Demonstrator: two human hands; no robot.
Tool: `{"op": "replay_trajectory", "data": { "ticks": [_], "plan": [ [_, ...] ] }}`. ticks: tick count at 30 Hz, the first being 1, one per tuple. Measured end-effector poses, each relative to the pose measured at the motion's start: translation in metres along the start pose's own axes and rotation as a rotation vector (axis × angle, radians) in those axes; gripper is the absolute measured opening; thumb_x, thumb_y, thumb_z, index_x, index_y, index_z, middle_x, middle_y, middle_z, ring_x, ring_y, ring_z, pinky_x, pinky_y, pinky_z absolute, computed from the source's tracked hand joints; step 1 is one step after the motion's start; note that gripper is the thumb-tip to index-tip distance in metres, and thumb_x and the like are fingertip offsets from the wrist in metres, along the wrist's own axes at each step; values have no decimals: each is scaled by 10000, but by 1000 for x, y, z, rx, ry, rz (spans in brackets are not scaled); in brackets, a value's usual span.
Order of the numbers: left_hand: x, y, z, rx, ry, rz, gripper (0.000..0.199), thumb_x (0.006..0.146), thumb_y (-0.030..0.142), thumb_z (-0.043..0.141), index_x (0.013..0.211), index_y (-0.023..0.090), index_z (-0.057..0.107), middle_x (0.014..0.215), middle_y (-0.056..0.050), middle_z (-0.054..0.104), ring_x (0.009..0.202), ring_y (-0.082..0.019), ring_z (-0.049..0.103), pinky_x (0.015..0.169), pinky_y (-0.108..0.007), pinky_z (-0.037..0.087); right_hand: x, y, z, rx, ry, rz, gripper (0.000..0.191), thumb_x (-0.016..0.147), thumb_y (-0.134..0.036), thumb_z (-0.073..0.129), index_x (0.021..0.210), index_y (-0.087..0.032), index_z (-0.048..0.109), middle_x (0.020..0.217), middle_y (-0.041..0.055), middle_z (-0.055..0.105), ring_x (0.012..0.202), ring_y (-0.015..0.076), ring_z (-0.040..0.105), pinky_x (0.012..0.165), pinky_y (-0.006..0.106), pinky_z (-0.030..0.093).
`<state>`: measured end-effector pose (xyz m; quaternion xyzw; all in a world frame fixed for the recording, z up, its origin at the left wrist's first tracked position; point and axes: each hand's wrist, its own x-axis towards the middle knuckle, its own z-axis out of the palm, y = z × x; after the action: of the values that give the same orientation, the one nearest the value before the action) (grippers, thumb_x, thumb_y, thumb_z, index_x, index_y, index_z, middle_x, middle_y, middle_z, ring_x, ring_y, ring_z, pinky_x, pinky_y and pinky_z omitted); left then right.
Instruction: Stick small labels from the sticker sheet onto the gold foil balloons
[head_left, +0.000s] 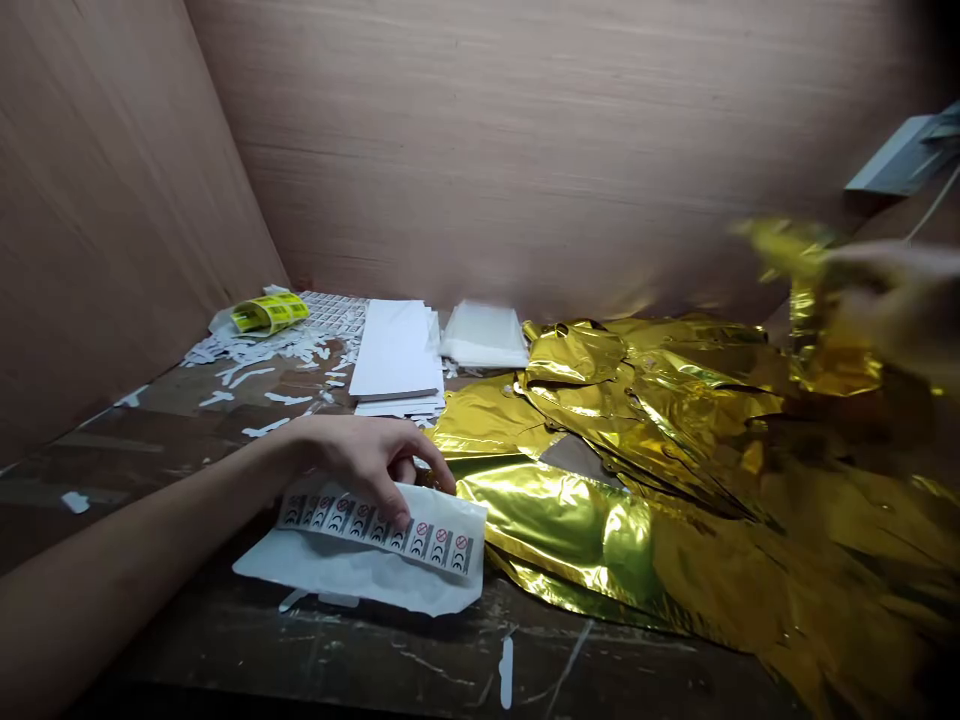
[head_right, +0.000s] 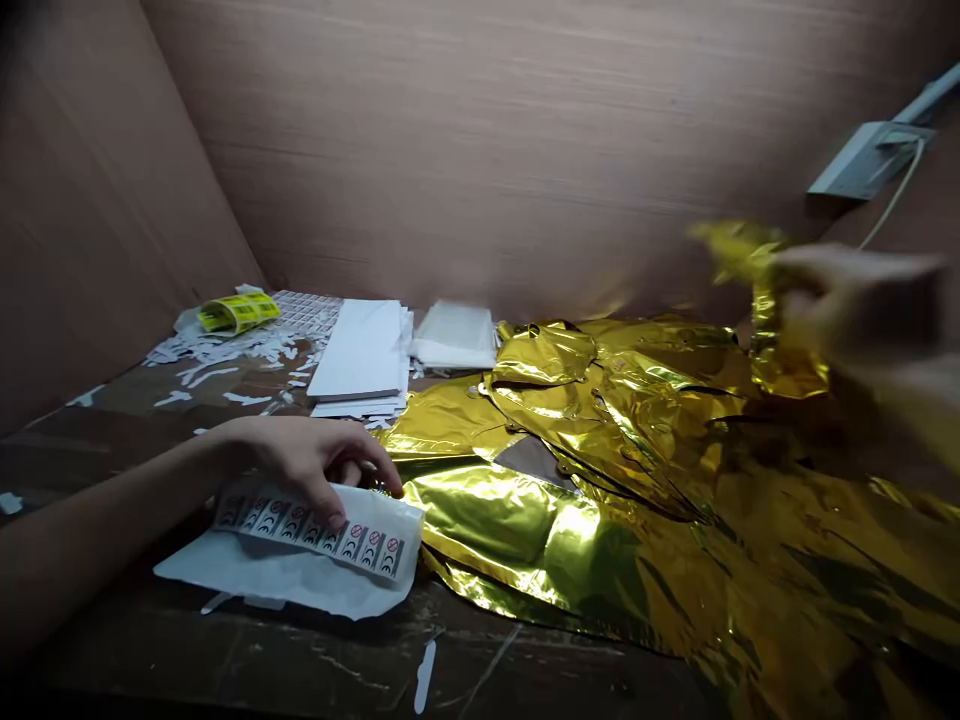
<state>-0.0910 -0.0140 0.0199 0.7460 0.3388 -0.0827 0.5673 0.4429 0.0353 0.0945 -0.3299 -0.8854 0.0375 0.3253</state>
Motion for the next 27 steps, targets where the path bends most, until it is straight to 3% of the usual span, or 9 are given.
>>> {"op": "replay_trajectory", "data": {
  "ticks": [3,6,11,13,15,18,21,23,27],
  "plan": [
    [0,0,0,-5,-4,9,767,614,319,912,1333,230,661,668,12,689,534,-116,563,477,-177,405,-22,25,14,-244,-10,72,277,1013,-325,536,1049,-149,748,1079,75,731,977,133,695,903,266,525],
    [0,-1,0,2,-2,17,753,628,319,908,1332,225,661,672,16,685,540,-109,557,475,-169,400,-44,36,39,-377,-39,130,241,883,-132,653,1089,-111,776,1143,149,746,1028,183,719,937,277,488],
    [1,3,5,18,59,10,714,640,372,904,1299,211,681,655,30,653,539,-100,556,481,-171,398,-54,24,55,-431,-241,86,338,918,-204,645,1233,-124,738,1325,158,666,1276,269,606,1123,321,413],
    [4,7,12,-16,140,31,701,638,413,904,1272,203,692,684,20,670,555,-108,585,491,-178,419,-48,3,58,-427,-327,43,426,946,-235,625,1364,-158,657,1455,149,569,1379,284,510,1176,343,370],
    [9,12,20,-70,238,75,686,649,451,893,1253,194,694,718,-1,701,570,-119,615,490,-183,432,-38,-33,69,-404,-319,20,509,963,-251,608,1467,-202,556,1533,135,486,1406,286,480,1194,376,366],
    [19,17,32,-110,392,144,615,683,482,867,1186,161,719,715,-26,720,549,-121,616,461,-185,424,-16,-105,104,-243,-192,-28,551,979,-317,573,1516,-267,462,1539,110,481,1368,283,522,1129,458,466],
    [26,19,41,-111,477,185,486,736,478,830,1073,137,753,689,-36,713,520,-113,596,441,-183,409,8,-167,149,48,-241,12,609,954,-362,616,1526,-282,423,1486,95,542,1324,276,563,1083,468,515],
    [28,17,44,-127,460,224,418,757,450,820,1022,131,765,741,-57,733,557,-118,620,464,-183,429,21,-187,175,179,-280,94,727,871,-386,728,1518,-260,423,1443,113,576,1282,290,591,1070,485,520],
    [29,11,44,-315,375,237,463,729,404,856,1085,127,750,790,-76,754,579,-126,646,506,-199,484,28,-187,198,647,-248,329,560,857,-317,740,1360,-226,514,1205,109,689,989,214,706,848,379,611]
  ]
}}
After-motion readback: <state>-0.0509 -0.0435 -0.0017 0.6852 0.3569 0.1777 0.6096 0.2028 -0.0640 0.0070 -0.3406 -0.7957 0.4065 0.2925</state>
